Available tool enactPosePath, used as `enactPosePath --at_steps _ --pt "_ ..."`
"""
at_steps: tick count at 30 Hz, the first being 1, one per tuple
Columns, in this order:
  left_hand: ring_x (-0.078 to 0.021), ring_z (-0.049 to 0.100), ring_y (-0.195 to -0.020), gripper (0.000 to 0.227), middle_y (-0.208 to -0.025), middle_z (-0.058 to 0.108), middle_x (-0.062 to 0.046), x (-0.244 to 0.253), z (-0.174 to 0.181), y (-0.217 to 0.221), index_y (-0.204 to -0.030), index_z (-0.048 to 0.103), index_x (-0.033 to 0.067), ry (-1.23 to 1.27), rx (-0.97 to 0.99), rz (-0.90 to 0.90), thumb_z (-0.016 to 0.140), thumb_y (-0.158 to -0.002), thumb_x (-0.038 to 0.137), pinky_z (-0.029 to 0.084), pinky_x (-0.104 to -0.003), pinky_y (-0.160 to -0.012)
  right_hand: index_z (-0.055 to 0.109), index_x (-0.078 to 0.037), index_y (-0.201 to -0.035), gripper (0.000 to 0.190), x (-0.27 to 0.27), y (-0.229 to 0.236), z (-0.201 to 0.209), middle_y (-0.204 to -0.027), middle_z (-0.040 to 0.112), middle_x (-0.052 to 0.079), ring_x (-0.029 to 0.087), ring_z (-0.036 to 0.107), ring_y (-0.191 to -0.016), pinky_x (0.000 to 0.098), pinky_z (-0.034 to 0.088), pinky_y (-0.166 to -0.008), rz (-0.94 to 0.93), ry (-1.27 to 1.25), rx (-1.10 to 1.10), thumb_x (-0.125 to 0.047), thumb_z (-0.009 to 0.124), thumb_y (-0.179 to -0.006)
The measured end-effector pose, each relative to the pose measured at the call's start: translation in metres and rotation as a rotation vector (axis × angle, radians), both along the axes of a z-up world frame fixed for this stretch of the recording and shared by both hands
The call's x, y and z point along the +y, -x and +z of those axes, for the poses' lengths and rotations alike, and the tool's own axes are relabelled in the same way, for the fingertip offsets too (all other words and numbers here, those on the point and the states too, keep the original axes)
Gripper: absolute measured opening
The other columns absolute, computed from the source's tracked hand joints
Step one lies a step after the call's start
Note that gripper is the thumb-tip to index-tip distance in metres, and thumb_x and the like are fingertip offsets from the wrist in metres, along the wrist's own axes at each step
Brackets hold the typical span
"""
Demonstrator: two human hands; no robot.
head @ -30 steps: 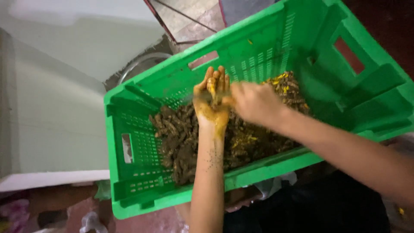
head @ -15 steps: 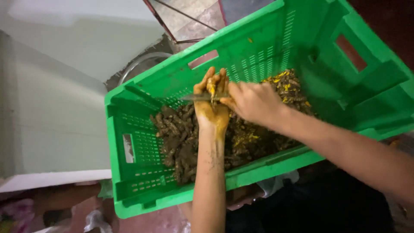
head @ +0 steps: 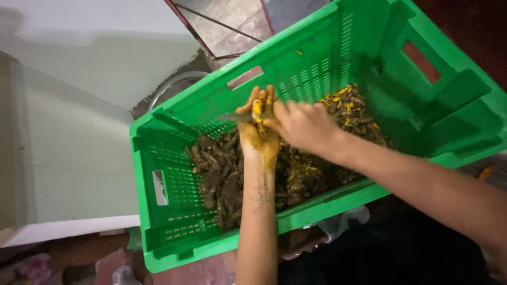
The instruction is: Peeling and cleaning turmeric roots using a knife over a plastic crate
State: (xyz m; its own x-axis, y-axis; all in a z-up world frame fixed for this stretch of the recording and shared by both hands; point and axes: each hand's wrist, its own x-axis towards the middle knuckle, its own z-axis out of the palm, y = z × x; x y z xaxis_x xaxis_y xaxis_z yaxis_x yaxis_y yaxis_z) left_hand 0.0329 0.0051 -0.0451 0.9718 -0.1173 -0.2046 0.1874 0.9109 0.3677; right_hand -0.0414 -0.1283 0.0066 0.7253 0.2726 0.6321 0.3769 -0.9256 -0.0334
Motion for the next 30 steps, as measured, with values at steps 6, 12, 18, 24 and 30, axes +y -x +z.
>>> enactPosePath --at_steps 6,12,18,24,30 --pt "-0.0391 0.058 -0.13 0.063 -0.118 0.069 -0.021 -0.012 0.004 0.004 -0.136 0.057 -0.0047 0.093 -0.094 -0.051 0.027 -0.11 0.044 0.047 -0.051 -0.113 0.061 -0.012 -0.108 0.045 -0.009 -0.016 -0.007 -0.072 0.059 0.005 0.027 0.071 -0.06 0.0417 0.057 -0.049 -0.113 0.02 -0.032 -0.052 0.041 -0.109" --pt "-0.0371 0.069 -0.116 0.04 -0.115 0.073 -0.022 -0.014 0.006 0.003 -0.118 0.071 0.0037 -0.011 -0.02 -0.078 0.062 -0.094 0.034 0.059 -0.05 -0.101 0.057 -0.01 -0.113 0.041 0.001 -0.018 -0.022 -0.078 0.063 0.01 0.037 0.072 -0.065 0.0534 0.057 -0.052 -0.105 -0.135 0.175 -0.048 0.048 -0.103" --pt "-0.0284 0.071 -0.102 0.03 -0.109 0.073 -0.016 -0.019 0.037 0.018 -0.112 0.069 0.0041 0.092 0.045 -0.048 0.065 -0.093 0.028 0.063 -0.028 -0.083 0.055 -0.015 -0.115 0.036 -0.005 -0.02 -0.019 -0.076 0.061 0.008 0.036 0.072 -0.064 0.0538 0.055 -0.049 -0.077 -0.059 0.172 -0.047 0.051 -0.098" --pt "-0.0178 0.071 -0.085 0.016 -0.097 0.071 -0.009 -0.041 0.059 0.025 -0.104 0.064 0.0101 -0.101 0.077 0.014 0.061 -0.095 0.023 0.063 -0.024 -0.074 0.055 -0.014 -0.103 0.029 -0.008 -0.024 -0.013 -0.074 0.055 0.005 0.031 0.069 -0.059 0.0454 0.054 -0.046 -0.23 0.057 0.04 -0.042 0.048 -0.101" --pt "-0.0343 0.057 -0.132 0.039 -0.138 0.061 -0.022 -0.026 0.012 0.015 -0.13 0.061 -0.0009 0.031 -0.174 -0.108 0.056 -0.099 0.022 0.054 -0.041 -0.108 0.052 -0.003 -0.116 0.032 -0.012 -0.017 -0.002 -0.084 0.067 0.021 0.048 0.071 -0.069 0.0604 0.057 -0.061 -0.096 -0.349 0.382 -0.031 0.043 -0.105"
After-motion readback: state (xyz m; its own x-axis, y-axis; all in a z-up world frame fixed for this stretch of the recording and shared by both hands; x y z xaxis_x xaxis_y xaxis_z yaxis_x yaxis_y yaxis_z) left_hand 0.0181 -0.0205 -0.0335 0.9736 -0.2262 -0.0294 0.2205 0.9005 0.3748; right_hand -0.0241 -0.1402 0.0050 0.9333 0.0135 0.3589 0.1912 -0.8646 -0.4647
